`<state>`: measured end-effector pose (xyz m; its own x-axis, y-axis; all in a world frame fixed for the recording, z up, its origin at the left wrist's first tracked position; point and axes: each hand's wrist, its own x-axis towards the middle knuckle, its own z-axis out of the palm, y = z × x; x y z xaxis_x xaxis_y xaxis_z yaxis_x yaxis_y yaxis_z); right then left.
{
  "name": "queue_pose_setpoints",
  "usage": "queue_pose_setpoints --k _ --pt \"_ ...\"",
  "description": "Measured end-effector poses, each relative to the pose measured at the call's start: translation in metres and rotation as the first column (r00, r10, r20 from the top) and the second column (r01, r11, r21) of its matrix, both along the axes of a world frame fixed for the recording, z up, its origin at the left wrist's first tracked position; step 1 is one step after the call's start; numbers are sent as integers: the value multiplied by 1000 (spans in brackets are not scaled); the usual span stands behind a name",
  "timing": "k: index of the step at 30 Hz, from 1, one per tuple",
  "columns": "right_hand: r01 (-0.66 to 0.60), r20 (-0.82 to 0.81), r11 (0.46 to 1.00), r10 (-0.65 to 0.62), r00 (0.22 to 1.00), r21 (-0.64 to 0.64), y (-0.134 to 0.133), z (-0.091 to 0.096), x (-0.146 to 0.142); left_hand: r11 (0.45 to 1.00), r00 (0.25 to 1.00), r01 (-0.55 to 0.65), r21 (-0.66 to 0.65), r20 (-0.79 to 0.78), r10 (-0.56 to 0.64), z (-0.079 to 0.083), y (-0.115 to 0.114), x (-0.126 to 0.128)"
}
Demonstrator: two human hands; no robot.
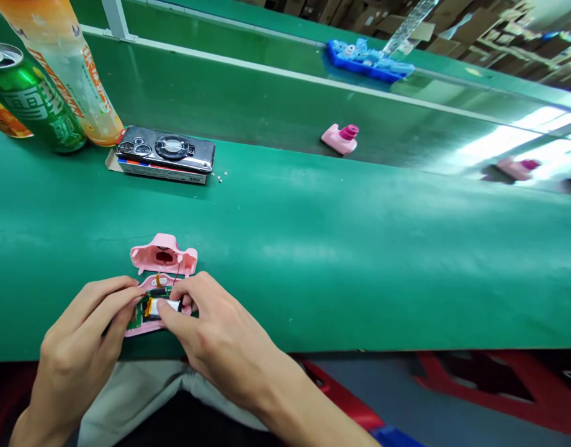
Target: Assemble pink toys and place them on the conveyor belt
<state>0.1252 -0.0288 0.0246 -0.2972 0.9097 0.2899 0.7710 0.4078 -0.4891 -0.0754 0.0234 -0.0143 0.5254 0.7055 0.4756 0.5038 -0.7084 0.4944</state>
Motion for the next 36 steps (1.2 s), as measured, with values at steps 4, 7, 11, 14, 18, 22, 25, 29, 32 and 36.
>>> queue_pose_setpoints --k 4,7,11,14,18,22,25,29,32,36 --pt "-15 -37 1000 16 999 18 2 -3 -1 1000 1000 4 11 9 -4 -1 0 1" --pt "5 -23 1000 -5 1000 12 2 -5 -1 1000 1000 5 15 9 -5 -1 0 1" --pt "4 -22 1000 -3 1000 10 2 -8 -2 999 1000 1 33 -1 -1 0 1 2" --pt "26 -59 999 -25 998 22 3 -8 -4 999 1000 3 41 -19 -2 0 2 0" --pt "44 65 996 -39 997 -76 4 4 -4 994 991 105 29 -85 -102 1 2 -9" --pt "32 173 996 -17 985 -84 -1 11 -1 983 975 169 74 -157 -156 0 1 -16" --pt "105 173 993 -111 979 46 -8 -1 -2 978 971 204 55 -141 -194 1 1 -14" --pt "219 123 964 -238 963 148 -14 -26 -10 972 969 227 53 -116 -220 4 2 -11" --pt "326 99 919 -354 930 224 -23 -36 -17 972 970 230 57 -96 -224 5 2 -12" --pt "448 -115 825 -436 892 346 -28 -30 -6 972 971 230 59 -83 -224 0 0 -16"
